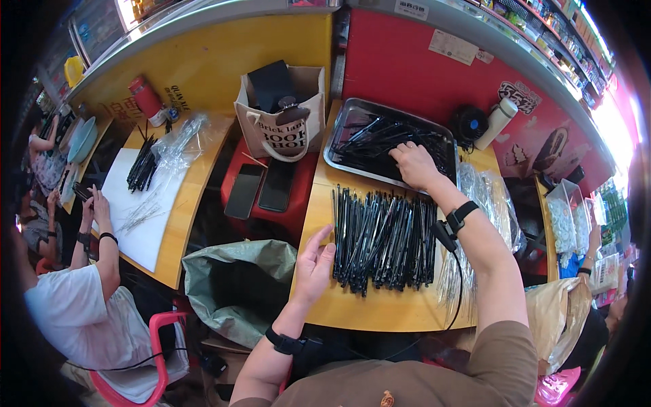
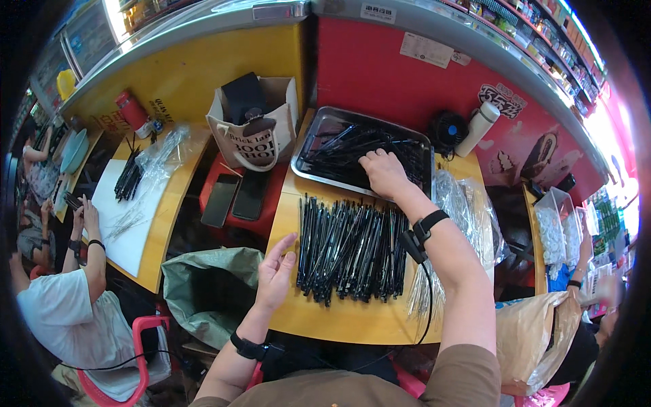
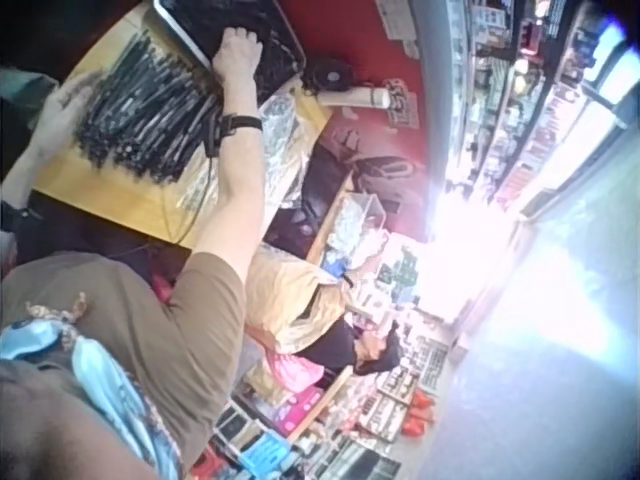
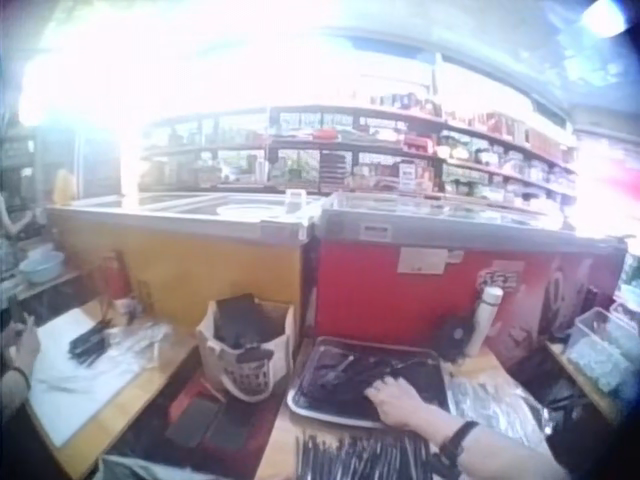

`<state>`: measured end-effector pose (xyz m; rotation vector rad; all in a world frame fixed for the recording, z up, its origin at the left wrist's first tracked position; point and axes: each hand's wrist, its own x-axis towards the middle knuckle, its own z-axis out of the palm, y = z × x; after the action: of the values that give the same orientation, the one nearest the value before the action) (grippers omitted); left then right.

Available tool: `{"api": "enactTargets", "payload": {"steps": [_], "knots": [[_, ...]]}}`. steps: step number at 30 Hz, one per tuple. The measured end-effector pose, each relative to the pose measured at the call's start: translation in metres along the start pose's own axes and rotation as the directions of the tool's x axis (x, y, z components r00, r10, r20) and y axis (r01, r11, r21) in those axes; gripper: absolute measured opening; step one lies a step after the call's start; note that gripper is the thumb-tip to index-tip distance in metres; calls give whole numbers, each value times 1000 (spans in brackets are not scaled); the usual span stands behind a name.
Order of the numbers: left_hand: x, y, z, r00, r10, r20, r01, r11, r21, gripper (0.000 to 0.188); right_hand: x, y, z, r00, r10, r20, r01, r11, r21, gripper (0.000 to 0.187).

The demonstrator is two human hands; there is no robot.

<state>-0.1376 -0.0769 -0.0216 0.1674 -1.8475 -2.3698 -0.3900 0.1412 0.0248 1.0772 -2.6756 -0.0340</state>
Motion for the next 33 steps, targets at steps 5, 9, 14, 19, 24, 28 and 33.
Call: {"api": "enactTargets", "payload": {"steps": [5, 9, 14, 19, 24, 28, 33], "knots": [[0, 5, 2, 999, 50, -1, -50, 998, -27, 41, 4, -6, -12, 990, -58, 132, 65, 997, -52, 24], [0, 3, 2, 1000, 18, -2, -18, 999, -39, 40, -3, -3, -20, 984, -52, 173, 59, 998, -36, 21], [-2, -4, 1, 1000, -7, 20, 7, 1000, -20, 40, -2, 12, -18, 963, 202, -179, -107, 894, 435, 13], [2, -4, 4, 999, 35, 17, -33, 996, -86, 39, 7, 25, -52, 843, 480, -245, -74, 553, 830, 13], [4, 2, 8, 1000, -5, 12, 7, 992, -125, 39, 5, 41, -51, 782, 592, -193, 26, 278, 960, 14], [1, 0, 7, 1000, -2, 27, 6, 987, -161, 38, 1, 28, -89, 758, 645, -95, 157, -39, 987, 11], [2, -5, 2, 999, 36, -7, -36, 994, -104, 36, -8, 3, -133, 734, 679, -24, 58, -28, 998, 9]]}}
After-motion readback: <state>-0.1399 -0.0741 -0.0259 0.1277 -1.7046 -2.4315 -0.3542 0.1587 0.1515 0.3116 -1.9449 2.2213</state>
